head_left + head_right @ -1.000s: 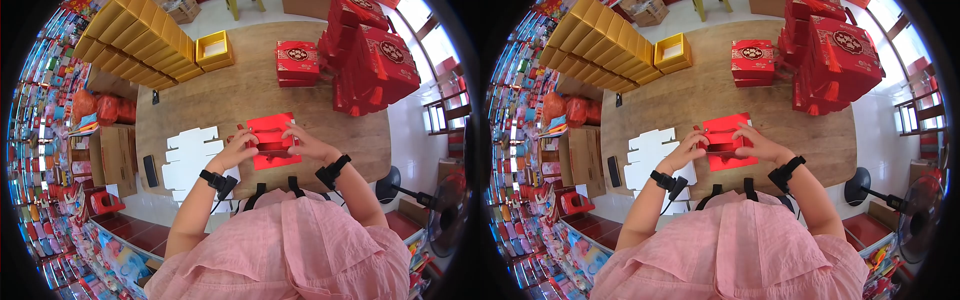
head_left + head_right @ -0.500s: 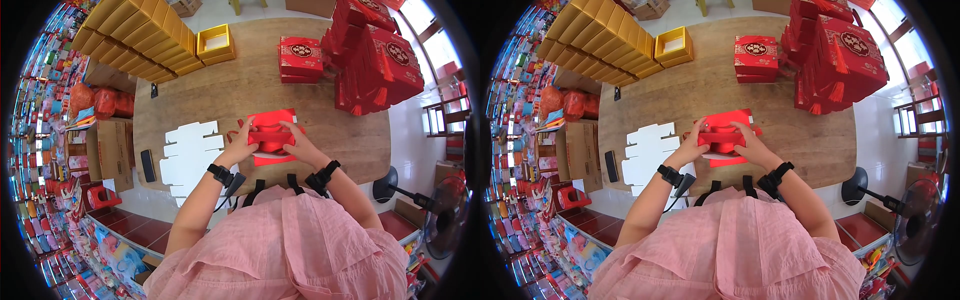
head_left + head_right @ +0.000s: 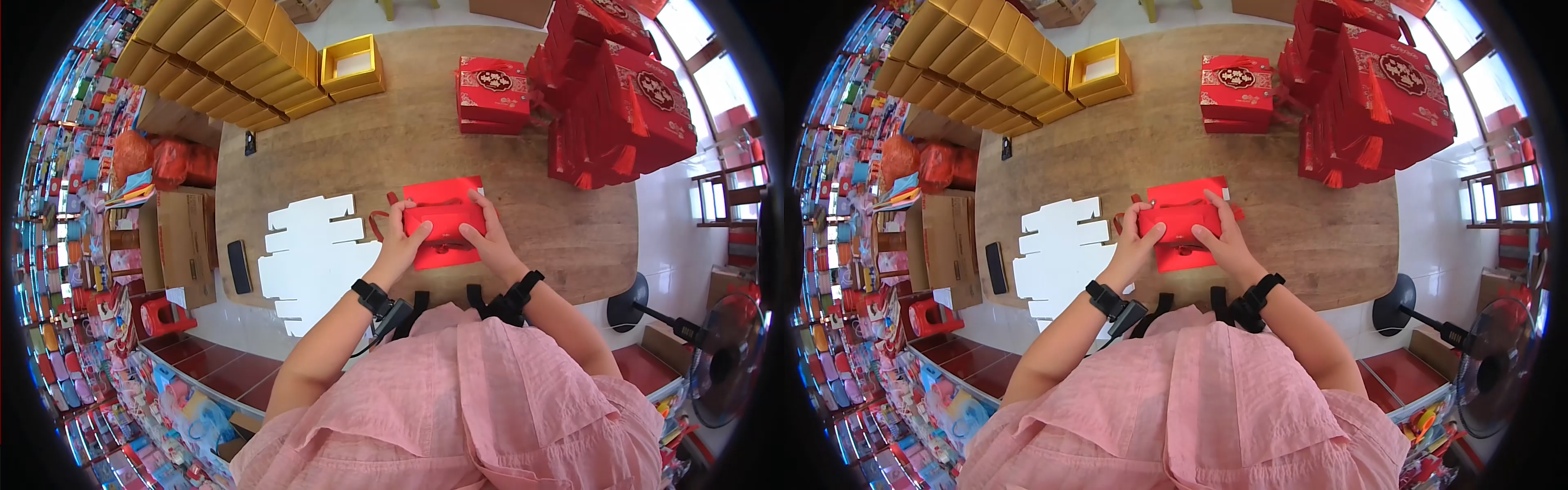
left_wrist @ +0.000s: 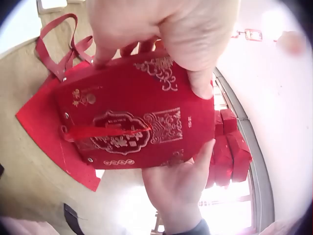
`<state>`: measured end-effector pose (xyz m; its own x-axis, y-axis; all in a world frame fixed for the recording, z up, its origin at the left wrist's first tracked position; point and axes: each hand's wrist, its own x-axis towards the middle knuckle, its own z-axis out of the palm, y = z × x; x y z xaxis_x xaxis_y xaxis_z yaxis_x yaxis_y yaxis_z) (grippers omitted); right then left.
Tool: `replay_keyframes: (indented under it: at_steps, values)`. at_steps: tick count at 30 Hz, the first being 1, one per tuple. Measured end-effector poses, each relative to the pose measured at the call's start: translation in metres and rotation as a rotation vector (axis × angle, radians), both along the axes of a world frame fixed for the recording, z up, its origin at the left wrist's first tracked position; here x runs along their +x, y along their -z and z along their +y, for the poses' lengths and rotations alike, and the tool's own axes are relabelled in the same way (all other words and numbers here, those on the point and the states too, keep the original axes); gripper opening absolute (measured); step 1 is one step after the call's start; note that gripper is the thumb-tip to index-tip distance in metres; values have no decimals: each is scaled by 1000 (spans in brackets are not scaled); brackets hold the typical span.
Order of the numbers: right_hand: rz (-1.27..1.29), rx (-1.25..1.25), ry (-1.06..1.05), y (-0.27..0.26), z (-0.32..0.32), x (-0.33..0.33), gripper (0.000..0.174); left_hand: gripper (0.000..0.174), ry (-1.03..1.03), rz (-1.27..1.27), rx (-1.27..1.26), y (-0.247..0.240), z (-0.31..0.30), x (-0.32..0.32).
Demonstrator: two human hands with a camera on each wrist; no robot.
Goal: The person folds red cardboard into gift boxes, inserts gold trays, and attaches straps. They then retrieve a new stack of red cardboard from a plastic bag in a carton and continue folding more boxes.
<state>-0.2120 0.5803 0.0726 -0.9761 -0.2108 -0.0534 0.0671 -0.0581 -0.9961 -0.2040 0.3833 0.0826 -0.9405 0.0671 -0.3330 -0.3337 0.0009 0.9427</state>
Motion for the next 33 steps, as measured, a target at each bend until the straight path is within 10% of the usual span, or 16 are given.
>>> replay_keyframes:
  at_steps: [16,18,21,27,33]
  values:
    - [87,74,116,11,-4,-4,52,55,-101,46,82,11,9,3]
    - [87,149,148,6,-2,-5,46,67,125,317,-373,-4,-3,9]
    - [102,152,44,-17,-13,-20,41,73,249,133,-404,-34,-29,9]
    - [200,242,-413,-81,-87,-121,42,62,78,323,-774,-96,-99,10]
    - [353,1101,-284,-59,-173,-284,57,43,-469,47,-20,-64,-158,60]
